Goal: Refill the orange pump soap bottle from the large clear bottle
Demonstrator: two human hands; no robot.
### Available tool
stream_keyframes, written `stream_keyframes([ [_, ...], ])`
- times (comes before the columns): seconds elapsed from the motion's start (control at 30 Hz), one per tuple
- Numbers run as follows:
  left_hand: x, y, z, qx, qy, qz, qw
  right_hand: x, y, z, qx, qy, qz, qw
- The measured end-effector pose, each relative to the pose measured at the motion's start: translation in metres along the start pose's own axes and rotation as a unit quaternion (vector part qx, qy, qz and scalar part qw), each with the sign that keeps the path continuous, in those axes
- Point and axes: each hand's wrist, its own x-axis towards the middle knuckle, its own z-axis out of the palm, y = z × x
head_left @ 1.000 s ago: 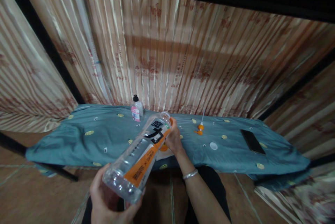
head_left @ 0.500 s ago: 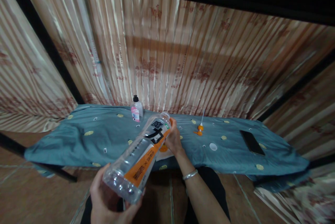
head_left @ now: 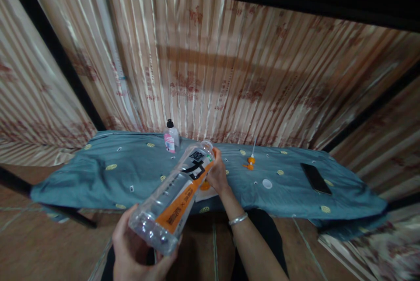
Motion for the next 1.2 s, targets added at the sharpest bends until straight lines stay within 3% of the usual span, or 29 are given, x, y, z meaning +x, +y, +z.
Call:
stream_keyframes([
  [0.17,0.003,-0.0059,-0.0031,0.014,-0.026,0.032,0.999,-0.0004,0.0025,0.0005,0.003,0.005,-0.006,1.0],
  [0.77,0.0001,-0.0023,-0.0007,0.004,-0.006,0.033,0.999,0.0004,0.0036,-0.0001,0.003,0.003,-0.011,1.0],
  [1.2,-0.0005,-0.0086,-0.0064,0.022,-0.026,0.049,0.998,0.0006,0.0057,0.0015,0.001,0.006,-0.014,1.0],
])
